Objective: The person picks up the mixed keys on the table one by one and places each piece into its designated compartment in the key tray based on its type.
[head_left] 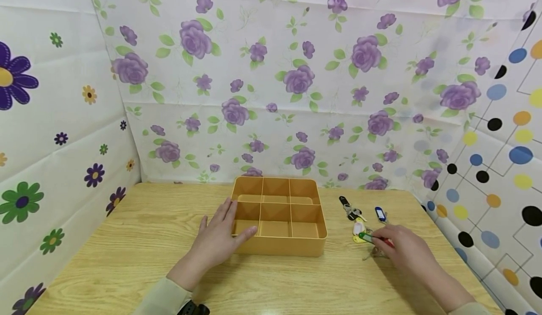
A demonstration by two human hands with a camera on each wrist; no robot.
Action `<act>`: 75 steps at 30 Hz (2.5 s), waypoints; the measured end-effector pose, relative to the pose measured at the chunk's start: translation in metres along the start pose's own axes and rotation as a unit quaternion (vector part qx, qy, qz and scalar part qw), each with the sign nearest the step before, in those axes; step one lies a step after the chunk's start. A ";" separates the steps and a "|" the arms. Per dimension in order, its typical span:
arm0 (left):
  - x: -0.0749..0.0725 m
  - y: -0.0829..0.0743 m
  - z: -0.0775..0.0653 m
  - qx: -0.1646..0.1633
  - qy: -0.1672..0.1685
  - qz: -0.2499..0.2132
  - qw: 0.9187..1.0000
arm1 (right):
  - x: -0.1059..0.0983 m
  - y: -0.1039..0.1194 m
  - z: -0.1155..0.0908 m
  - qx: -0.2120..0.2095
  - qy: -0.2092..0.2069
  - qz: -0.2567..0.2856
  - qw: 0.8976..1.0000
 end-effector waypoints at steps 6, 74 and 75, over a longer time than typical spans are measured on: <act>0.000 0.000 0.000 -0.003 0.000 -0.001 1.000 | -0.001 0.001 0.004 0.030 0.013 0.020 0.999; 0.004 0.005 0.000 -0.008 0.000 -0.008 1.000 | -0.018 0.048 0.070 0.131 -0.087 0.244 0.957; 0.003 0.004 0.000 -0.007 0.000 -0.009 1.000 | -0.018 0.049 0.072 0.132 -0.086 0.246 0.956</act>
Point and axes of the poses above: each hand's wrist, its own z-axis towards the middle knuckle, its own x-axis out of the palm, y = z × x, the point moved 8 cm from there along z, towards the middle knuckle, and after that the axes turned 2 degrees about -z, right-handed, at the moved point
